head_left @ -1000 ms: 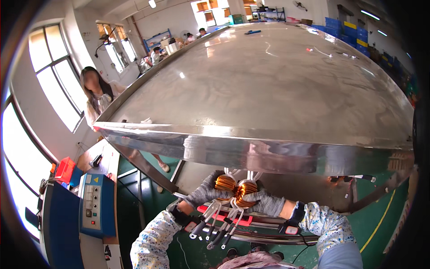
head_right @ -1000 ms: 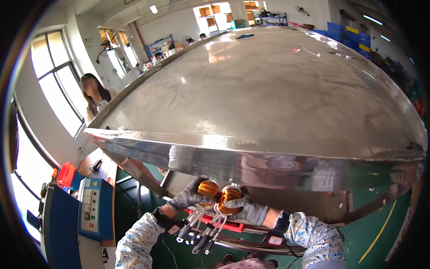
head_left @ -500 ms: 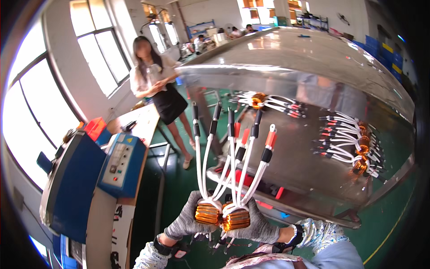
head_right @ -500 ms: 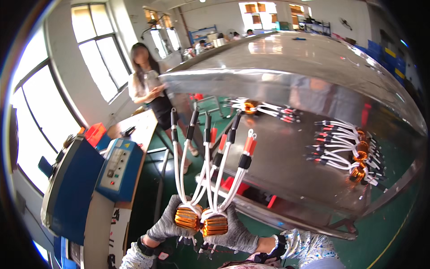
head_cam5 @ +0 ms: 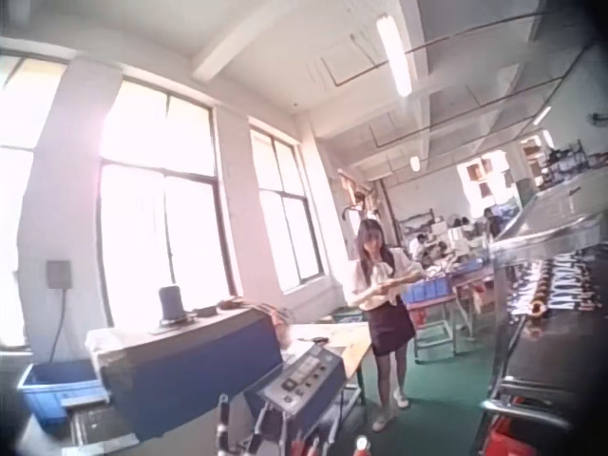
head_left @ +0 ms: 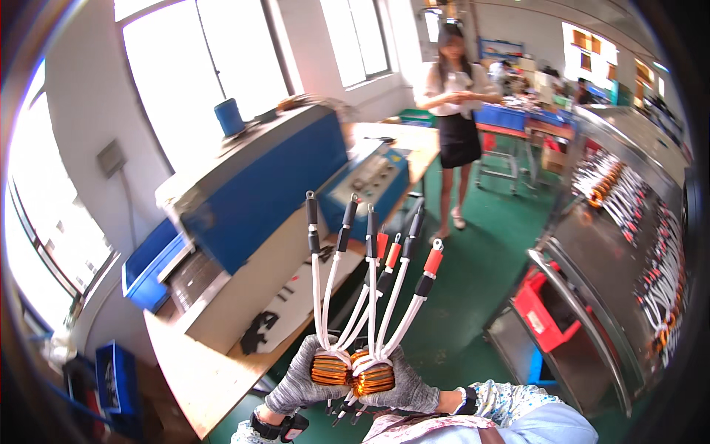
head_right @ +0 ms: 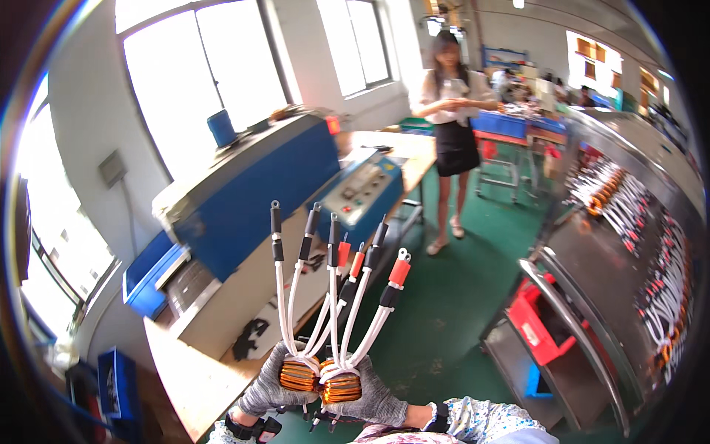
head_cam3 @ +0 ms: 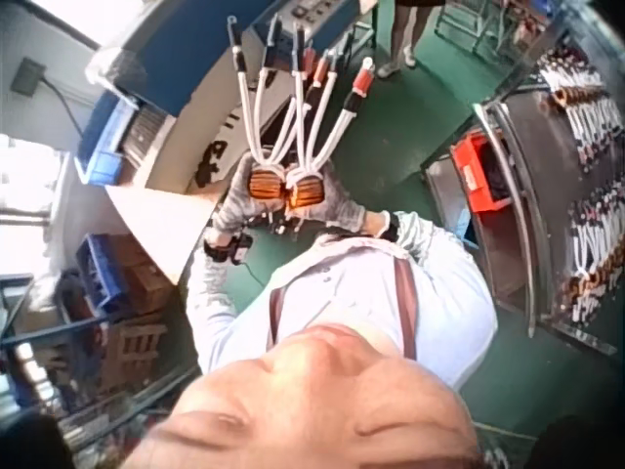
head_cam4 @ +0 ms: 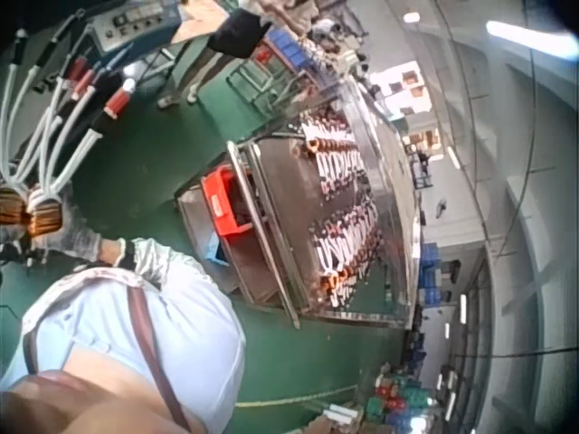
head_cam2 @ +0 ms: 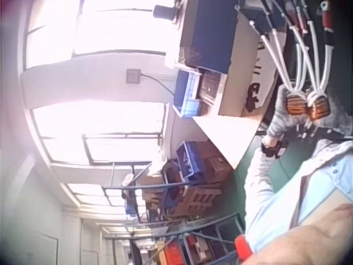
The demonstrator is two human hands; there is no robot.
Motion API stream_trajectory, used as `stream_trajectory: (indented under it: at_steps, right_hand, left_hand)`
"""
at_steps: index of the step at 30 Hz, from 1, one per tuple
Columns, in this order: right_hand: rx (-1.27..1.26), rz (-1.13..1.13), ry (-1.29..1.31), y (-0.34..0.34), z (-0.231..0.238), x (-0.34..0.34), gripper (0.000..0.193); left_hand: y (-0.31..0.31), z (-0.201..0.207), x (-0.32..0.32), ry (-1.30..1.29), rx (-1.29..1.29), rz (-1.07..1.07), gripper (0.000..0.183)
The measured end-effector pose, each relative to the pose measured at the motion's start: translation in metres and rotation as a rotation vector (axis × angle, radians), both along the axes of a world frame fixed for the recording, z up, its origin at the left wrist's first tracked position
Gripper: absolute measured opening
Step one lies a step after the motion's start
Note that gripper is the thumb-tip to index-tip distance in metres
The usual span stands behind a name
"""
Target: Processing induction coils by placing them into a heat treatment or testing machine and then organizing them on a metal rack.
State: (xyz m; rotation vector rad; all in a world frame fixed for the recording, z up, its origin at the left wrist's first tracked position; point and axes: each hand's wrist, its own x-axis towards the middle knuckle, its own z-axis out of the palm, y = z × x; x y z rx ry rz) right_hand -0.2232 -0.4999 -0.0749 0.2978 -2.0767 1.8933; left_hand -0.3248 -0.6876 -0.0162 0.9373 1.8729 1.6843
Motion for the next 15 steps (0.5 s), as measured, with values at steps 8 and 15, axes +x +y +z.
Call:
stream_trajectory:
  at_steps: [8,15]
  right_hand:
    - [-0.042,0.478,-0.028,-0.109,-0.029,-0.09,0.081]
    - [-0.128,0.833,-0.105,-0.206,-0.047,-0.183,0.079]
  left_hand:
    - [-0.133,-0.043,-0.003,0.103,-0.006,0.393,0.083]
    - [-0.223,-0.046,-0.034,0.127,-0.187,0.732,0.076]
